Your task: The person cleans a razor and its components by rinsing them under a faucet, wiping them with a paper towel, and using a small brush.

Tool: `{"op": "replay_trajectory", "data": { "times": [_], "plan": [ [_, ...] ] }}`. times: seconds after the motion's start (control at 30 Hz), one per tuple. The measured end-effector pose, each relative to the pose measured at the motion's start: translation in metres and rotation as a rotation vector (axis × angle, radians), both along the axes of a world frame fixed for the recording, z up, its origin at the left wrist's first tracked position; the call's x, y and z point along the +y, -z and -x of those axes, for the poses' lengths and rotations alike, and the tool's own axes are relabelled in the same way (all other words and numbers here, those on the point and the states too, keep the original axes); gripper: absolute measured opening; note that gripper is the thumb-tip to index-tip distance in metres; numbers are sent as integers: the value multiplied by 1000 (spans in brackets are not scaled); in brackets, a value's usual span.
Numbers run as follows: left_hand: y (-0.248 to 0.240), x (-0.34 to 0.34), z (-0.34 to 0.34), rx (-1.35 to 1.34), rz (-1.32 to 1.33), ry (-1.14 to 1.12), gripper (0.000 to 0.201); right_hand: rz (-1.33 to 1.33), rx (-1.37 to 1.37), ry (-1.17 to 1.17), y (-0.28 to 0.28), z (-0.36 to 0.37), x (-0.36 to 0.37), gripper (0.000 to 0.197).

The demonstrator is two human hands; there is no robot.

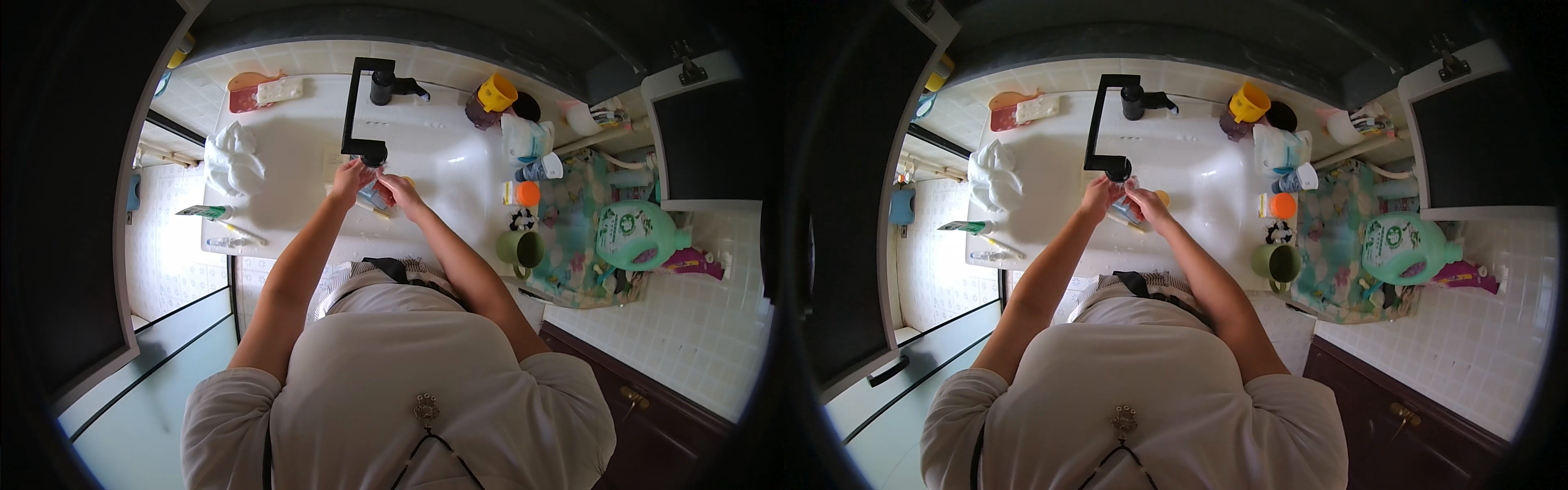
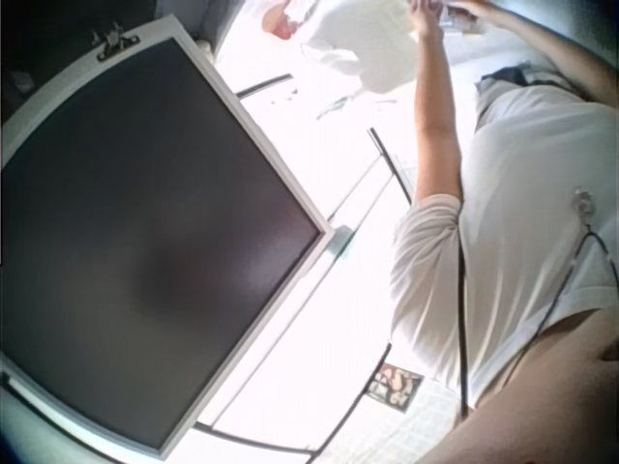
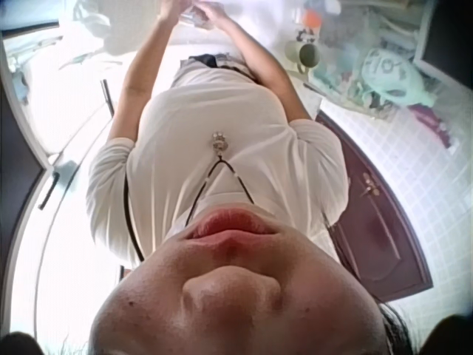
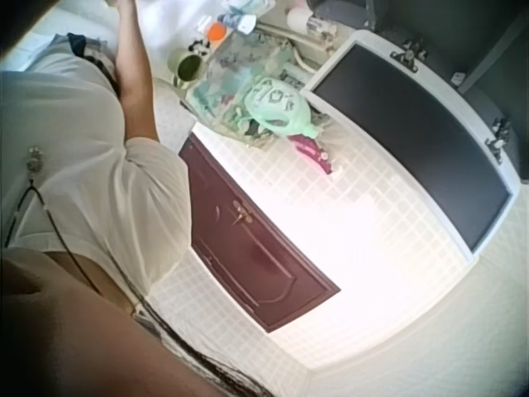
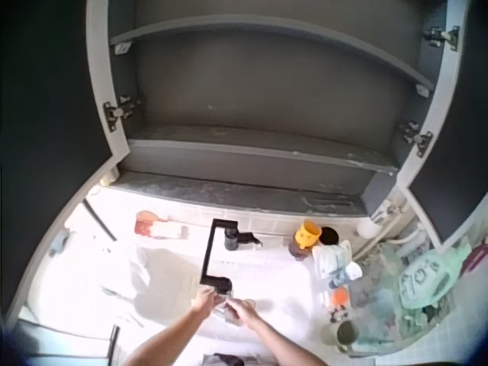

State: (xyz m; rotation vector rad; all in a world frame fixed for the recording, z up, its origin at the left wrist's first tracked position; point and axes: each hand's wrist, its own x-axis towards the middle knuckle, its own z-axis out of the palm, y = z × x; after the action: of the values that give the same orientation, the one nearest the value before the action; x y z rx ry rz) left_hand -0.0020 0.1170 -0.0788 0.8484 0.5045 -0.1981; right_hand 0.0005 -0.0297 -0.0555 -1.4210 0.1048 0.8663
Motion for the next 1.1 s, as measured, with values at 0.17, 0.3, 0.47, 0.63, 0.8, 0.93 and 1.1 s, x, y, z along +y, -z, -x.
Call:
{"op": "replay_trajectory", "data": {
  "times": [0.17,0.3,0.47,0.63,0.8,0.93,1.1],
  "plan": [
    [19,13,3,25,-8,84,24,-49,-25,64,3,1,10,36],
    [9,4,8,37,20,106,25,-133,33,129,4,-1,9,34],
    [-9,-6,19,32,5,333,34,-151,93,201,-13,7,20,33],
    [29,-10,9,154,-320,184,32,-133,94,184,-13,11,16,30],
    [31,29,-24,337,-1,-380,41,-117,57,116,5,6,-1,31],
    [13,27,-28,315,-66,-224,41,-176,128,116,16,-3,-8,30],
    [-3,-14,-11,73,96,210,38,-250,188,81,13,3,3,25]
  ]
}}
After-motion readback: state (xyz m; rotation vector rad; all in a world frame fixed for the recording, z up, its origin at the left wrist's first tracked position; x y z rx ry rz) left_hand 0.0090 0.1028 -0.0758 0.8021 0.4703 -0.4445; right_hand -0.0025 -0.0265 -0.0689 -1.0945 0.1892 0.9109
